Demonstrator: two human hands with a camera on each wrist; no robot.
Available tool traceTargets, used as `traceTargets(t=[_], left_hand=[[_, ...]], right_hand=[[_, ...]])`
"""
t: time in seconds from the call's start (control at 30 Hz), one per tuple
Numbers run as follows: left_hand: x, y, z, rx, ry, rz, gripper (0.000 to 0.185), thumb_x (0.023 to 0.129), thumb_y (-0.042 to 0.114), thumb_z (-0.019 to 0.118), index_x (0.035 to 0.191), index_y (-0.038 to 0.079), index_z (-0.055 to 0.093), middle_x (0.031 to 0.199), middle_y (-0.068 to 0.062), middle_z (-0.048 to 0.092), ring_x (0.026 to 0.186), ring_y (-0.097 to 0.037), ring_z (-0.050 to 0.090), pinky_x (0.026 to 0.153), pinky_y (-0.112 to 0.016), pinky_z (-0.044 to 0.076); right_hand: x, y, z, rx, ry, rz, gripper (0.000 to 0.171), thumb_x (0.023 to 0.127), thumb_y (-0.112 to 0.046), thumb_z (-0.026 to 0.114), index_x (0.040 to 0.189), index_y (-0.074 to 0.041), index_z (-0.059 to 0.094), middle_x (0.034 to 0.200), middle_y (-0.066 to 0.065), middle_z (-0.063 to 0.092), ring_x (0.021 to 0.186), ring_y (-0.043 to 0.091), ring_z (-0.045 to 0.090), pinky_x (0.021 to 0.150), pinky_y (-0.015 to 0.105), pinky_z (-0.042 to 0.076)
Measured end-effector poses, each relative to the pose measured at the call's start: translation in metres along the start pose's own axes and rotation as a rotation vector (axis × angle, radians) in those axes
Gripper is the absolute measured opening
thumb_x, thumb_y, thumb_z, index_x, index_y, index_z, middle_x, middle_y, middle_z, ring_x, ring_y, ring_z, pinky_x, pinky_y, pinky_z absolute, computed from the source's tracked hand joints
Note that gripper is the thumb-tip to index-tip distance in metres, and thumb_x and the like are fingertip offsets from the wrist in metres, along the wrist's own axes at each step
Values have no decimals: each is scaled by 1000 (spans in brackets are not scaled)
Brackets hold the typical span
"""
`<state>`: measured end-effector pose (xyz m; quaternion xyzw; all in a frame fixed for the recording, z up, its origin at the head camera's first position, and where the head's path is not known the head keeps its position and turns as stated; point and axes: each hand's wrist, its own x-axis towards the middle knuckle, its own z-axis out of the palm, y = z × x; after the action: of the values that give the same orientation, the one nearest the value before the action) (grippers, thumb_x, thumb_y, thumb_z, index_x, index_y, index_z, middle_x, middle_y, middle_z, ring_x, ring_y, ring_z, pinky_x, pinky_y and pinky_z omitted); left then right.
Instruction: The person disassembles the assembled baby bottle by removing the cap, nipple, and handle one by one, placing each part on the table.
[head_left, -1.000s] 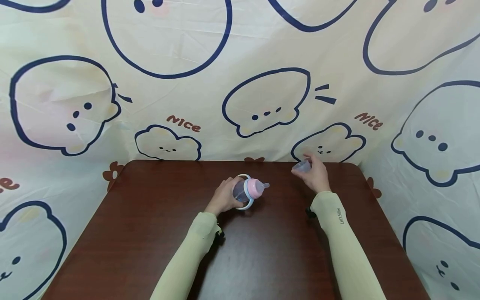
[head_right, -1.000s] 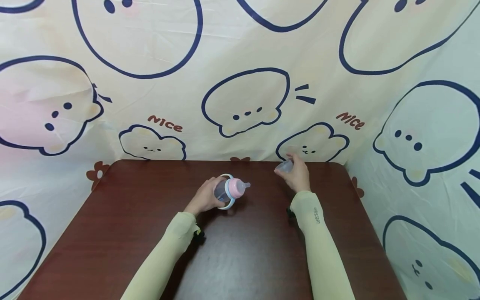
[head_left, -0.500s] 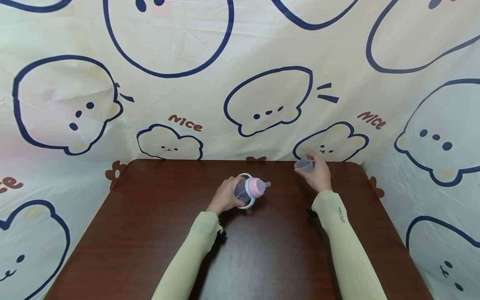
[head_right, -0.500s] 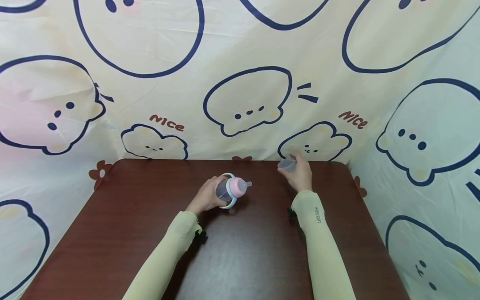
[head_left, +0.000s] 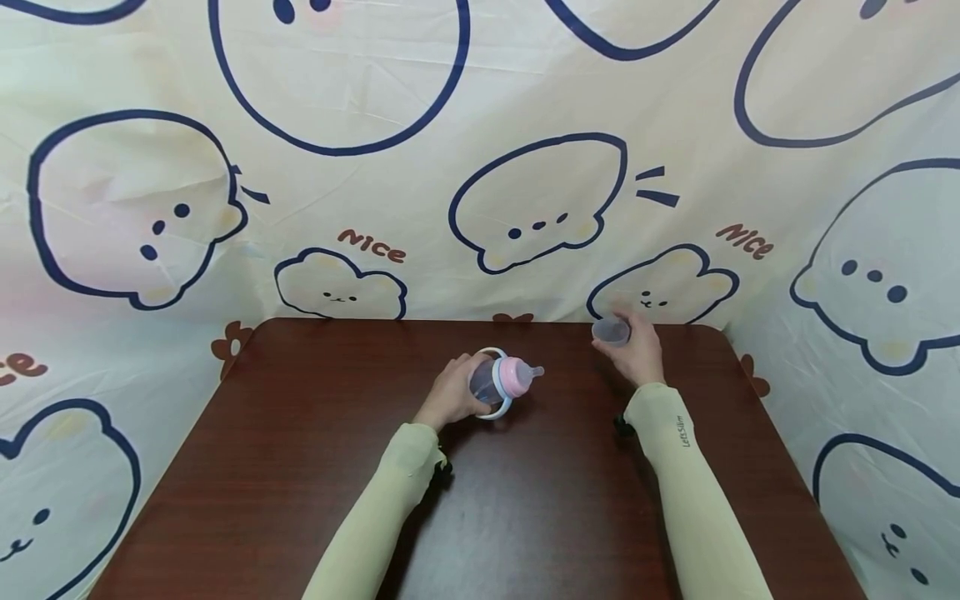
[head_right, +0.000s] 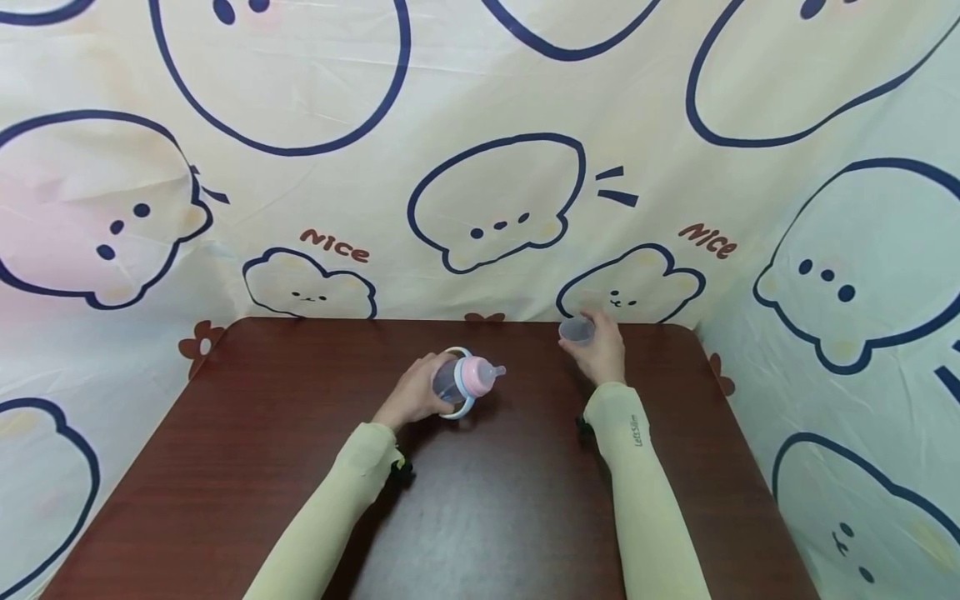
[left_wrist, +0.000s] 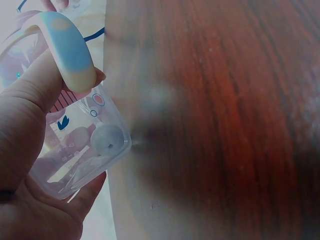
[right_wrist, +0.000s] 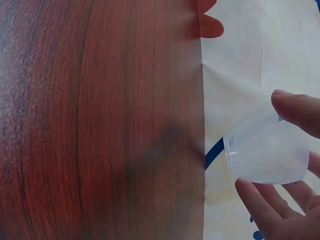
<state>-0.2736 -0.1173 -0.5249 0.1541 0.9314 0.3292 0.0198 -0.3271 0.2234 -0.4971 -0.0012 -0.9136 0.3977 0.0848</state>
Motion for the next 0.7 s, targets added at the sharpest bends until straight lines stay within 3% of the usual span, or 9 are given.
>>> traceTargets(t=[0.33, 0.7], left_hand=[[-1, 0, -2, -27, -6, -30, 81, 66, 14, 98, 137, 19, 60, 124, -8, 62, 116, -29, 53, 97, -52, 50], [-1, 0, -2, -25, -12, -15, 81, 66, 15, 98, 137, 18, 60, 124, -9, 62, 115, -29, 53, 97, -52, 50]], right_hand=[[1, 4, 3, 12, -37, 41, 75, 92, -24, 78, 154, -5, 42, 153, 27, 42, 137, 47, 44, 111, 65, 40], [2, 7, 6, 7, -72, 90, 75, 92, -25, 78, 154, -3, 41, 152, 29, 37, 137, 48, 41, 112, 66, 38]])
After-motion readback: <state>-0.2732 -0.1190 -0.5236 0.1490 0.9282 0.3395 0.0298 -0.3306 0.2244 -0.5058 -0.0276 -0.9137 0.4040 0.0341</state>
